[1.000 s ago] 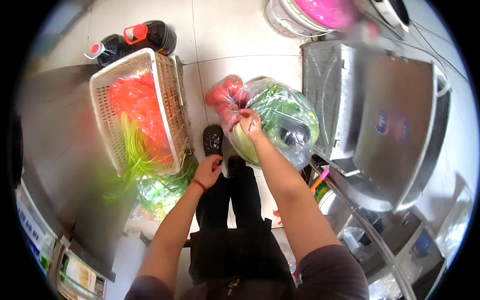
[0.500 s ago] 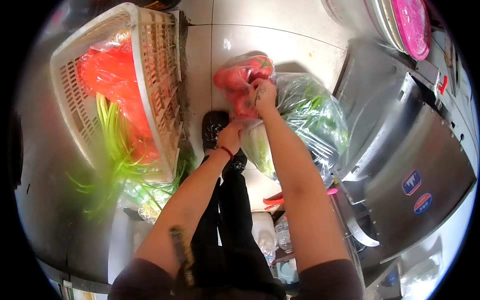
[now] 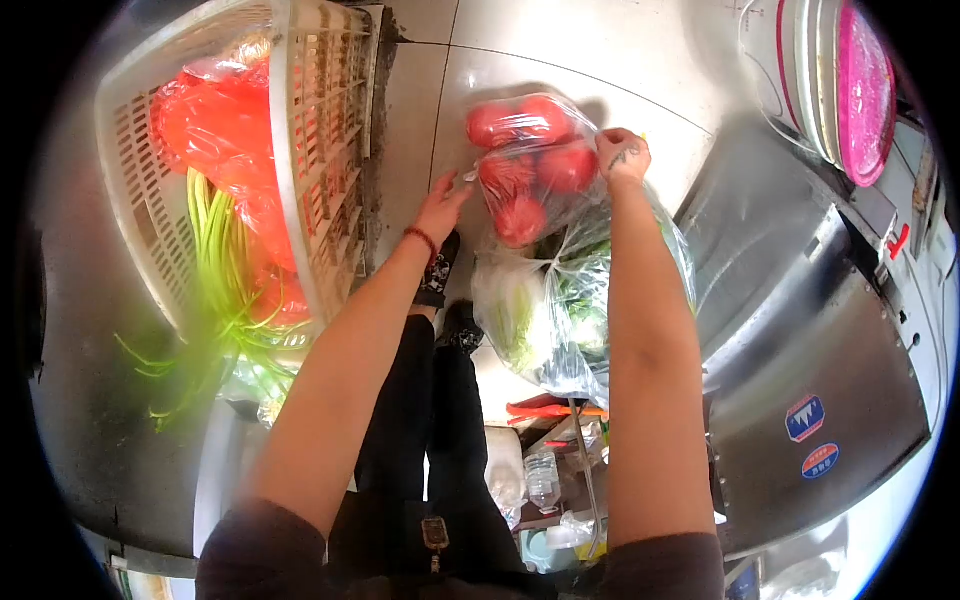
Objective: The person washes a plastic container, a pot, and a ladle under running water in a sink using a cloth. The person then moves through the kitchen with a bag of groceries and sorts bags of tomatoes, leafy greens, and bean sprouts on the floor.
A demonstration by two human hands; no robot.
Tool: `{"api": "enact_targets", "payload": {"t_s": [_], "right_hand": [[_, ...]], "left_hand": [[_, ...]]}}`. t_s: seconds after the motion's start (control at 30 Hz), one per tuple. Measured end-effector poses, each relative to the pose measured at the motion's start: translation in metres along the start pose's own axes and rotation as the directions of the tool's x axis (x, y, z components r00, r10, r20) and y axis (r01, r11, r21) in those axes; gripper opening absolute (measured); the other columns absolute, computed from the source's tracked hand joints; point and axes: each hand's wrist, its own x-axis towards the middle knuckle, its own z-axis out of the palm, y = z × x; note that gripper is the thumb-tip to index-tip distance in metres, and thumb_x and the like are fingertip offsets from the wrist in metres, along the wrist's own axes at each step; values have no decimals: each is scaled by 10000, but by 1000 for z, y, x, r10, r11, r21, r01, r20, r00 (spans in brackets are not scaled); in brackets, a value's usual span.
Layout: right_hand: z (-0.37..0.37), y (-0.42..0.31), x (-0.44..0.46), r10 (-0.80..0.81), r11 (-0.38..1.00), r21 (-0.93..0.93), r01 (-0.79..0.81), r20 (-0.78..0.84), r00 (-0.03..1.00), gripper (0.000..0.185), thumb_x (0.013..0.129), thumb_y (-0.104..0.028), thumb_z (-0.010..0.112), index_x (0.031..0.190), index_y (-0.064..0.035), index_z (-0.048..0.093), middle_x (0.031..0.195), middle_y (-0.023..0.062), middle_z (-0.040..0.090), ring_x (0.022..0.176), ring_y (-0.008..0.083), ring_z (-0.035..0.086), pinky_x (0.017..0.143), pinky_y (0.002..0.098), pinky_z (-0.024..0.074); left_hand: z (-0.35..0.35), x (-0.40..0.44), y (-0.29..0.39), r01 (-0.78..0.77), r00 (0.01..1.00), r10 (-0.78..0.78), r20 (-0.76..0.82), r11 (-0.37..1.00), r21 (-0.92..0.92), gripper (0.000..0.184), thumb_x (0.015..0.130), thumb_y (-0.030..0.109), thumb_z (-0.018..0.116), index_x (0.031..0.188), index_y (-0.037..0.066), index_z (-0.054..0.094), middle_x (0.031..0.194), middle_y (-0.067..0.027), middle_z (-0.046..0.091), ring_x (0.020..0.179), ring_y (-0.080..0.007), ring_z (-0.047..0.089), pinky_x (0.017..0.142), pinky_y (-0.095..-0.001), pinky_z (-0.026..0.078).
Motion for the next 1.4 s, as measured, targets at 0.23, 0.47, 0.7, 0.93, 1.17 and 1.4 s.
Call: {"api": "enact_targets", "payload": {"t_s": [0.23,0.47,0.7,0.93,1.17,1.4], "right_hand": [[2,-21,-52,-38,963,265,59,-84,996,256,761,-196,626,958,-33,647,862,122,662,791,228,636,752,312,489],[5,-37,-143,-343,902,125,414,-374,862,283,778,-48,578,1055,9,574,1027,183,588,907,311,578,811,371,463],[30,-95,-152,-708,705,176,687,135,693,472,714,-16,560,1181,-52,501,1128,167,542,1013,368,522,875,399,434],[15,-112,-145,-668,637,-196,746,342,661,357,690,-132,616,1040,-95,556,985,120,571,944,315,559,776,415,460],[2,-83,-137,-478,665,-329,671,502,720,176,773,-172,554,907,-60,576,835,187,629,762,379,608,668,465,474],[-14,-107,-155,-423,776,-261,574,459,781,282,803,-323,587,839,-45,614,842,187,615,797,383,591,697,446,471]], "left_hand": [[28,44,5,175,985,-166,57,943,-283,268,845,116,556,1080,-9,588,998,-82,625,865,-144,577,735,-286,462],[20,31,33,-28,991,24,129,999,29,151,763,141,607,833,37,692,793,-145,667,732,-235,641,670,-327,495],[10,27,70,-120,967,-89,237,666,736,208,732,95,577,883,-18,666,923,-242,623,897,-338,622,752,-382,492],[-10,-8,62,163,928,-192,321,980,115,155,732,-5,620,875,-59,649,798,-105,642,721,-164,605,651,-288,505],[-12,-90,116,-47,972,77,221,989,-137,222,749,-6,591,967,10,628,841,-116,630,801,-197,627,683,-282,499],[-244,-152,145,-370,548,803,-234,484,793,288,744,24,560,1031,24,567,972,-169,584,897,-332,552,786,-397,455]]}}
